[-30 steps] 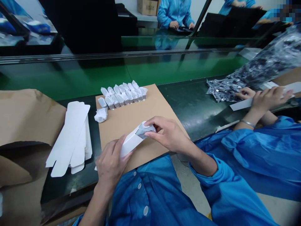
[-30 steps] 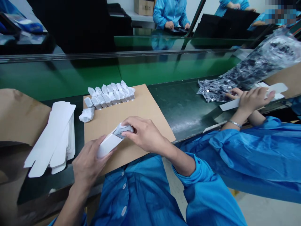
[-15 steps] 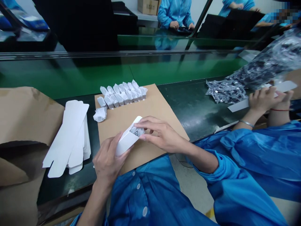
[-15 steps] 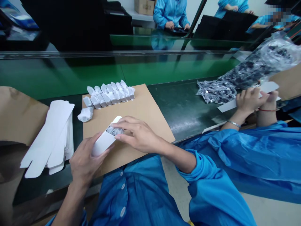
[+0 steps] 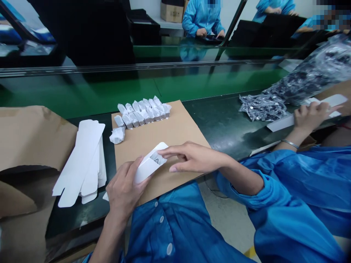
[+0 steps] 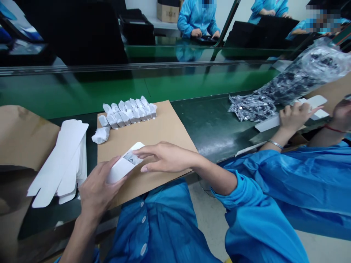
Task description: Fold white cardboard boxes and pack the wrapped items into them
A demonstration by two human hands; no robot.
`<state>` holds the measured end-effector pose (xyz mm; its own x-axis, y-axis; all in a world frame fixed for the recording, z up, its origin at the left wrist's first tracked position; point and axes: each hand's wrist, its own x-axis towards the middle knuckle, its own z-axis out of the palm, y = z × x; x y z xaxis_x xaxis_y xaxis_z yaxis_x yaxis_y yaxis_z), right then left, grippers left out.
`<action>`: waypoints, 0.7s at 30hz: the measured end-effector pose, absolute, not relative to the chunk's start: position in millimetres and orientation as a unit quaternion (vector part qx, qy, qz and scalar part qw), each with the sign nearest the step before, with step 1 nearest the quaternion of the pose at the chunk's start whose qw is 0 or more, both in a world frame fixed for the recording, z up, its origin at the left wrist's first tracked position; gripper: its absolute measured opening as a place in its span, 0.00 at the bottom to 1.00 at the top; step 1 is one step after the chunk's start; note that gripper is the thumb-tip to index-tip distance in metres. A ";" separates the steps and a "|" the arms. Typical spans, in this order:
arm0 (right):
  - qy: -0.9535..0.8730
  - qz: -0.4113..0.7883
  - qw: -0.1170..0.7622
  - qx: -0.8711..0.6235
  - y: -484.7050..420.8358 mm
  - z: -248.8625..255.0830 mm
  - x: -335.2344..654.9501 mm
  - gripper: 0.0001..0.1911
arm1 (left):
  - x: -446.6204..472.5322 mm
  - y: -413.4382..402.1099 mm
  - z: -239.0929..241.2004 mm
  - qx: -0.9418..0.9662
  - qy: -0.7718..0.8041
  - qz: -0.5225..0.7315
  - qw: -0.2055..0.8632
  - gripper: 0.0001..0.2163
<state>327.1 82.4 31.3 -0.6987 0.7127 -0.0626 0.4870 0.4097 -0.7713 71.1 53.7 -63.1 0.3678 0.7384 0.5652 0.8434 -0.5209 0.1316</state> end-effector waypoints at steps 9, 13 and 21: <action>-0.764 0.364 0.233 -0.478 72.8 22.2 309.4 0.06 | 75.3 52.6 -50.0 -0.855 -0.435 -0.281 0.012 0.19; -0.802 0.330 0.201 -0.455 65.4 22.2 310.6 0.08 | 75.3 52.6 -54.7 -0.860 -0.432 -0.269 0.028 0.19; -0.807 0.292 0.209 -0.470 61.2 17.3 304.0 0.09 | 76.7 54.9 -60.5 -0.851 -0.442 -0.280 -0.046 0.21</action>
